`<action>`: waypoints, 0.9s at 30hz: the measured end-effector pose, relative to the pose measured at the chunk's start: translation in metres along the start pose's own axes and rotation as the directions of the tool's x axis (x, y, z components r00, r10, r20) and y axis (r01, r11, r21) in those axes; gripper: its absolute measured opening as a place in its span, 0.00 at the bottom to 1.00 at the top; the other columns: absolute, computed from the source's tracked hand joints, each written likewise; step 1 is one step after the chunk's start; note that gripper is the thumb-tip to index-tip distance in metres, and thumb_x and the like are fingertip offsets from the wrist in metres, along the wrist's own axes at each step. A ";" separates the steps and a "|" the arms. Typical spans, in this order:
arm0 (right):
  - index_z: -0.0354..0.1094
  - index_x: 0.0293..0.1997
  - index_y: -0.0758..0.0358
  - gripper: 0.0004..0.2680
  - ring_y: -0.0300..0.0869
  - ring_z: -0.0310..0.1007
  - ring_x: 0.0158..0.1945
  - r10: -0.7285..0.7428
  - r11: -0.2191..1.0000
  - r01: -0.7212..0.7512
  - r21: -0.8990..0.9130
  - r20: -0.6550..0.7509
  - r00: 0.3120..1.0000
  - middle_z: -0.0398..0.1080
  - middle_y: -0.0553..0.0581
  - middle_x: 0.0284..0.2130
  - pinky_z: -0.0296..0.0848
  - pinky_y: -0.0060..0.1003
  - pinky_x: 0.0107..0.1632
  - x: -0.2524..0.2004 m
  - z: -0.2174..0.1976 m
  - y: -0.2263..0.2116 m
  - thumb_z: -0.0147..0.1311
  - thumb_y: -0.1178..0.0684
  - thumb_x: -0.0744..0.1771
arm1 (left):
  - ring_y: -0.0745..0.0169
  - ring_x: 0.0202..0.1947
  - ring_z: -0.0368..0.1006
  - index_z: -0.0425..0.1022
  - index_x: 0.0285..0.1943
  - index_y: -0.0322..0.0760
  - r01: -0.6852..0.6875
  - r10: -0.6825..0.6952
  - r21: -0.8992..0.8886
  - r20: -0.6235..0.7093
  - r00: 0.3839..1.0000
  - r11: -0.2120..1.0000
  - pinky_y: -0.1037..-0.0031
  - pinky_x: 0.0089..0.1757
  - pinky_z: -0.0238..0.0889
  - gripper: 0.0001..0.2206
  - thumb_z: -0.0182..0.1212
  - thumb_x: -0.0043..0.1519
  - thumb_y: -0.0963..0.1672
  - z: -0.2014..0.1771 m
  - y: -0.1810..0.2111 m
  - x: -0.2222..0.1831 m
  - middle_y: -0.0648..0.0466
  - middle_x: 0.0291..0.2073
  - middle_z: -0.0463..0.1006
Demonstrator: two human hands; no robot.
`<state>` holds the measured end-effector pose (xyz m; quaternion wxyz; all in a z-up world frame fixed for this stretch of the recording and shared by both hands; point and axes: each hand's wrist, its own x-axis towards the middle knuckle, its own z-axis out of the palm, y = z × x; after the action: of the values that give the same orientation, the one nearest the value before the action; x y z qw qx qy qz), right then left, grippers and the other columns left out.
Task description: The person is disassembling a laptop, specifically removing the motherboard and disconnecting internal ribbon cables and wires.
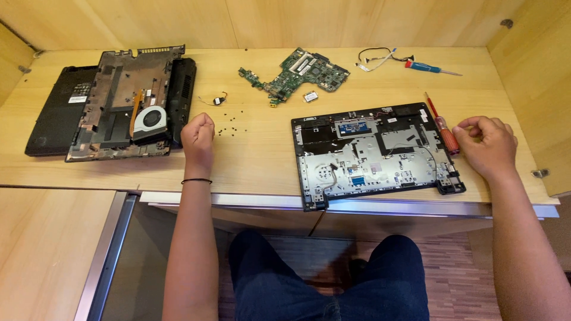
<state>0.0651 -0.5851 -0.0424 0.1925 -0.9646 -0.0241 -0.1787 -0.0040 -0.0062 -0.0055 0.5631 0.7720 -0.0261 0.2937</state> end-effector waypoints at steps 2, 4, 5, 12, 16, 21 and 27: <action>0.73 0.42 0.54 0.05 0.47 0.66 0.43 -0.017 0.996 0.019 0.085 -0.026 1.000 0.70 0.52 0.34 0.60 0.45 0.45 -0.002 -0.001 0.005 0.54 0.48 0.70 | 0.73 0.21 0.48 0.56 0.21 0.40 -0.031 0.031 0.114 0.008 1.000 0.993 0.77 0.26 0.40 0.10 0.42 0.56 0.37 0.002 -0.007 0.002 0.60 0.17 0.54; 0.73 0.41 0.59 0.07 0.46 0.67 0.41 -0.037 0.984 0.045 0.173 -0.048 0.998 0.70 0.54 0.34 0.60 0.43 0.42 -0.003 -0.004 0.001 0.51 0.50 0.72 | 0.73 0.22 0.50 0.59 0.24 0.39 -0.059 0.057 0.232 0.014 0.998 0.971 0.77 0.25 0.43 0.09 0.44 0.58 0.37 0.004 -0.011 0.002 0.60 0.18 0.58; 0.72 0.43 0.58 0.07 0.47 0.66 0.42 -0.070 0.987 0.071 0.144 -0.010 0.998 0.70 0.54 0.37 0.58 0.45 0.45 -0.004 -0.008 -0.005 0.50 0.48 0.71 | 0.73 0.22 0.55 0.64 0.26 0.38 -0.077 0.074 0.256 0.021 0.997 0.964 0.78 0.26 0.47 0.08 0.49 0.59 0.37 0.005 -0.011 0.001 0.59 0.19 0.63; 0.73 0.41 0.52 0.06 0.46 0.65 0.45 -0.110 0.990 0.107 0.088 0.030 0.993 0.68 0.51 0.35 0.58 0.45 0.50 -0.008 -0.009 -0.015 0.54 0.46 0.66 | 0.71 0.24 0.63 0.75 0.35 0.35 -0.119 0.108 0.328 0.049 0.993 0.937 0.79 0.28 0.56 0.03 0.57 0.62 0.38 0.006 -0.006 0.000 0.57 0.24 0.72; 0.72 0.39 0.58 0.05 0.48 0.66 0.41 -0.077 0.993 0.078 0.094 -0.016 0.997 0.68 0.54 0.32 0.63 0.43 0.47 -0.006 -0.006 -0.014 0.53 0.51 0.65 | 0.72 0.26 0.66 0.77 0.39 0.33 -0.089 0.082 0.304 0.037 0.996 0.949 0.81 0.30 0.59 0.02 0.60 0.61 0.38 0.008 -0.002 0.000 0.55 0.31 0.77; 0.66 0.43 0.63 0.07 0.51 0.68 0.39 0.118 0.977 -0.114 0.179 -0.012 0.993 0.70 0.59 0.37 0.64 0.46 0.40 -0.013 -0.022 -0.034 0.49 0.54 0.65 | 0.72 0.26 0.62 0.79 0.39 0.36 -0.098 0.091 0.313 0.038 0.995 0.945 0.81 0.30 0.58 0.04 0.61 0.60 0.36 0.009 0.004 0.000 0.57 0.31 0.76; 0.59 0.46 0.56 0.07 0.29 0.59 0.27 0.375 0.377 -0.082 0.922 -0.071 0.924 0.70 0.55 0.39 0.55 0.20 0.25 -0.047 -0.043 -0.062 0.41 0.65 0.69 | 0.73 0.25 0.62 0.78 0.40 0.35 -0.061 0.053 0.275 0.035 0.998 0.959 0.82 0.29 0.58 0.03 0.62 0.60 0.37 0.010 0.010 -0.008 0.58 0.27 0.74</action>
<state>-0.0002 -0.5432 0.0006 0.7069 -0.6650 0.0444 -0.2370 -0.0103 -0.0207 -0.0028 0.4409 0.8457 -0.0146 0.3002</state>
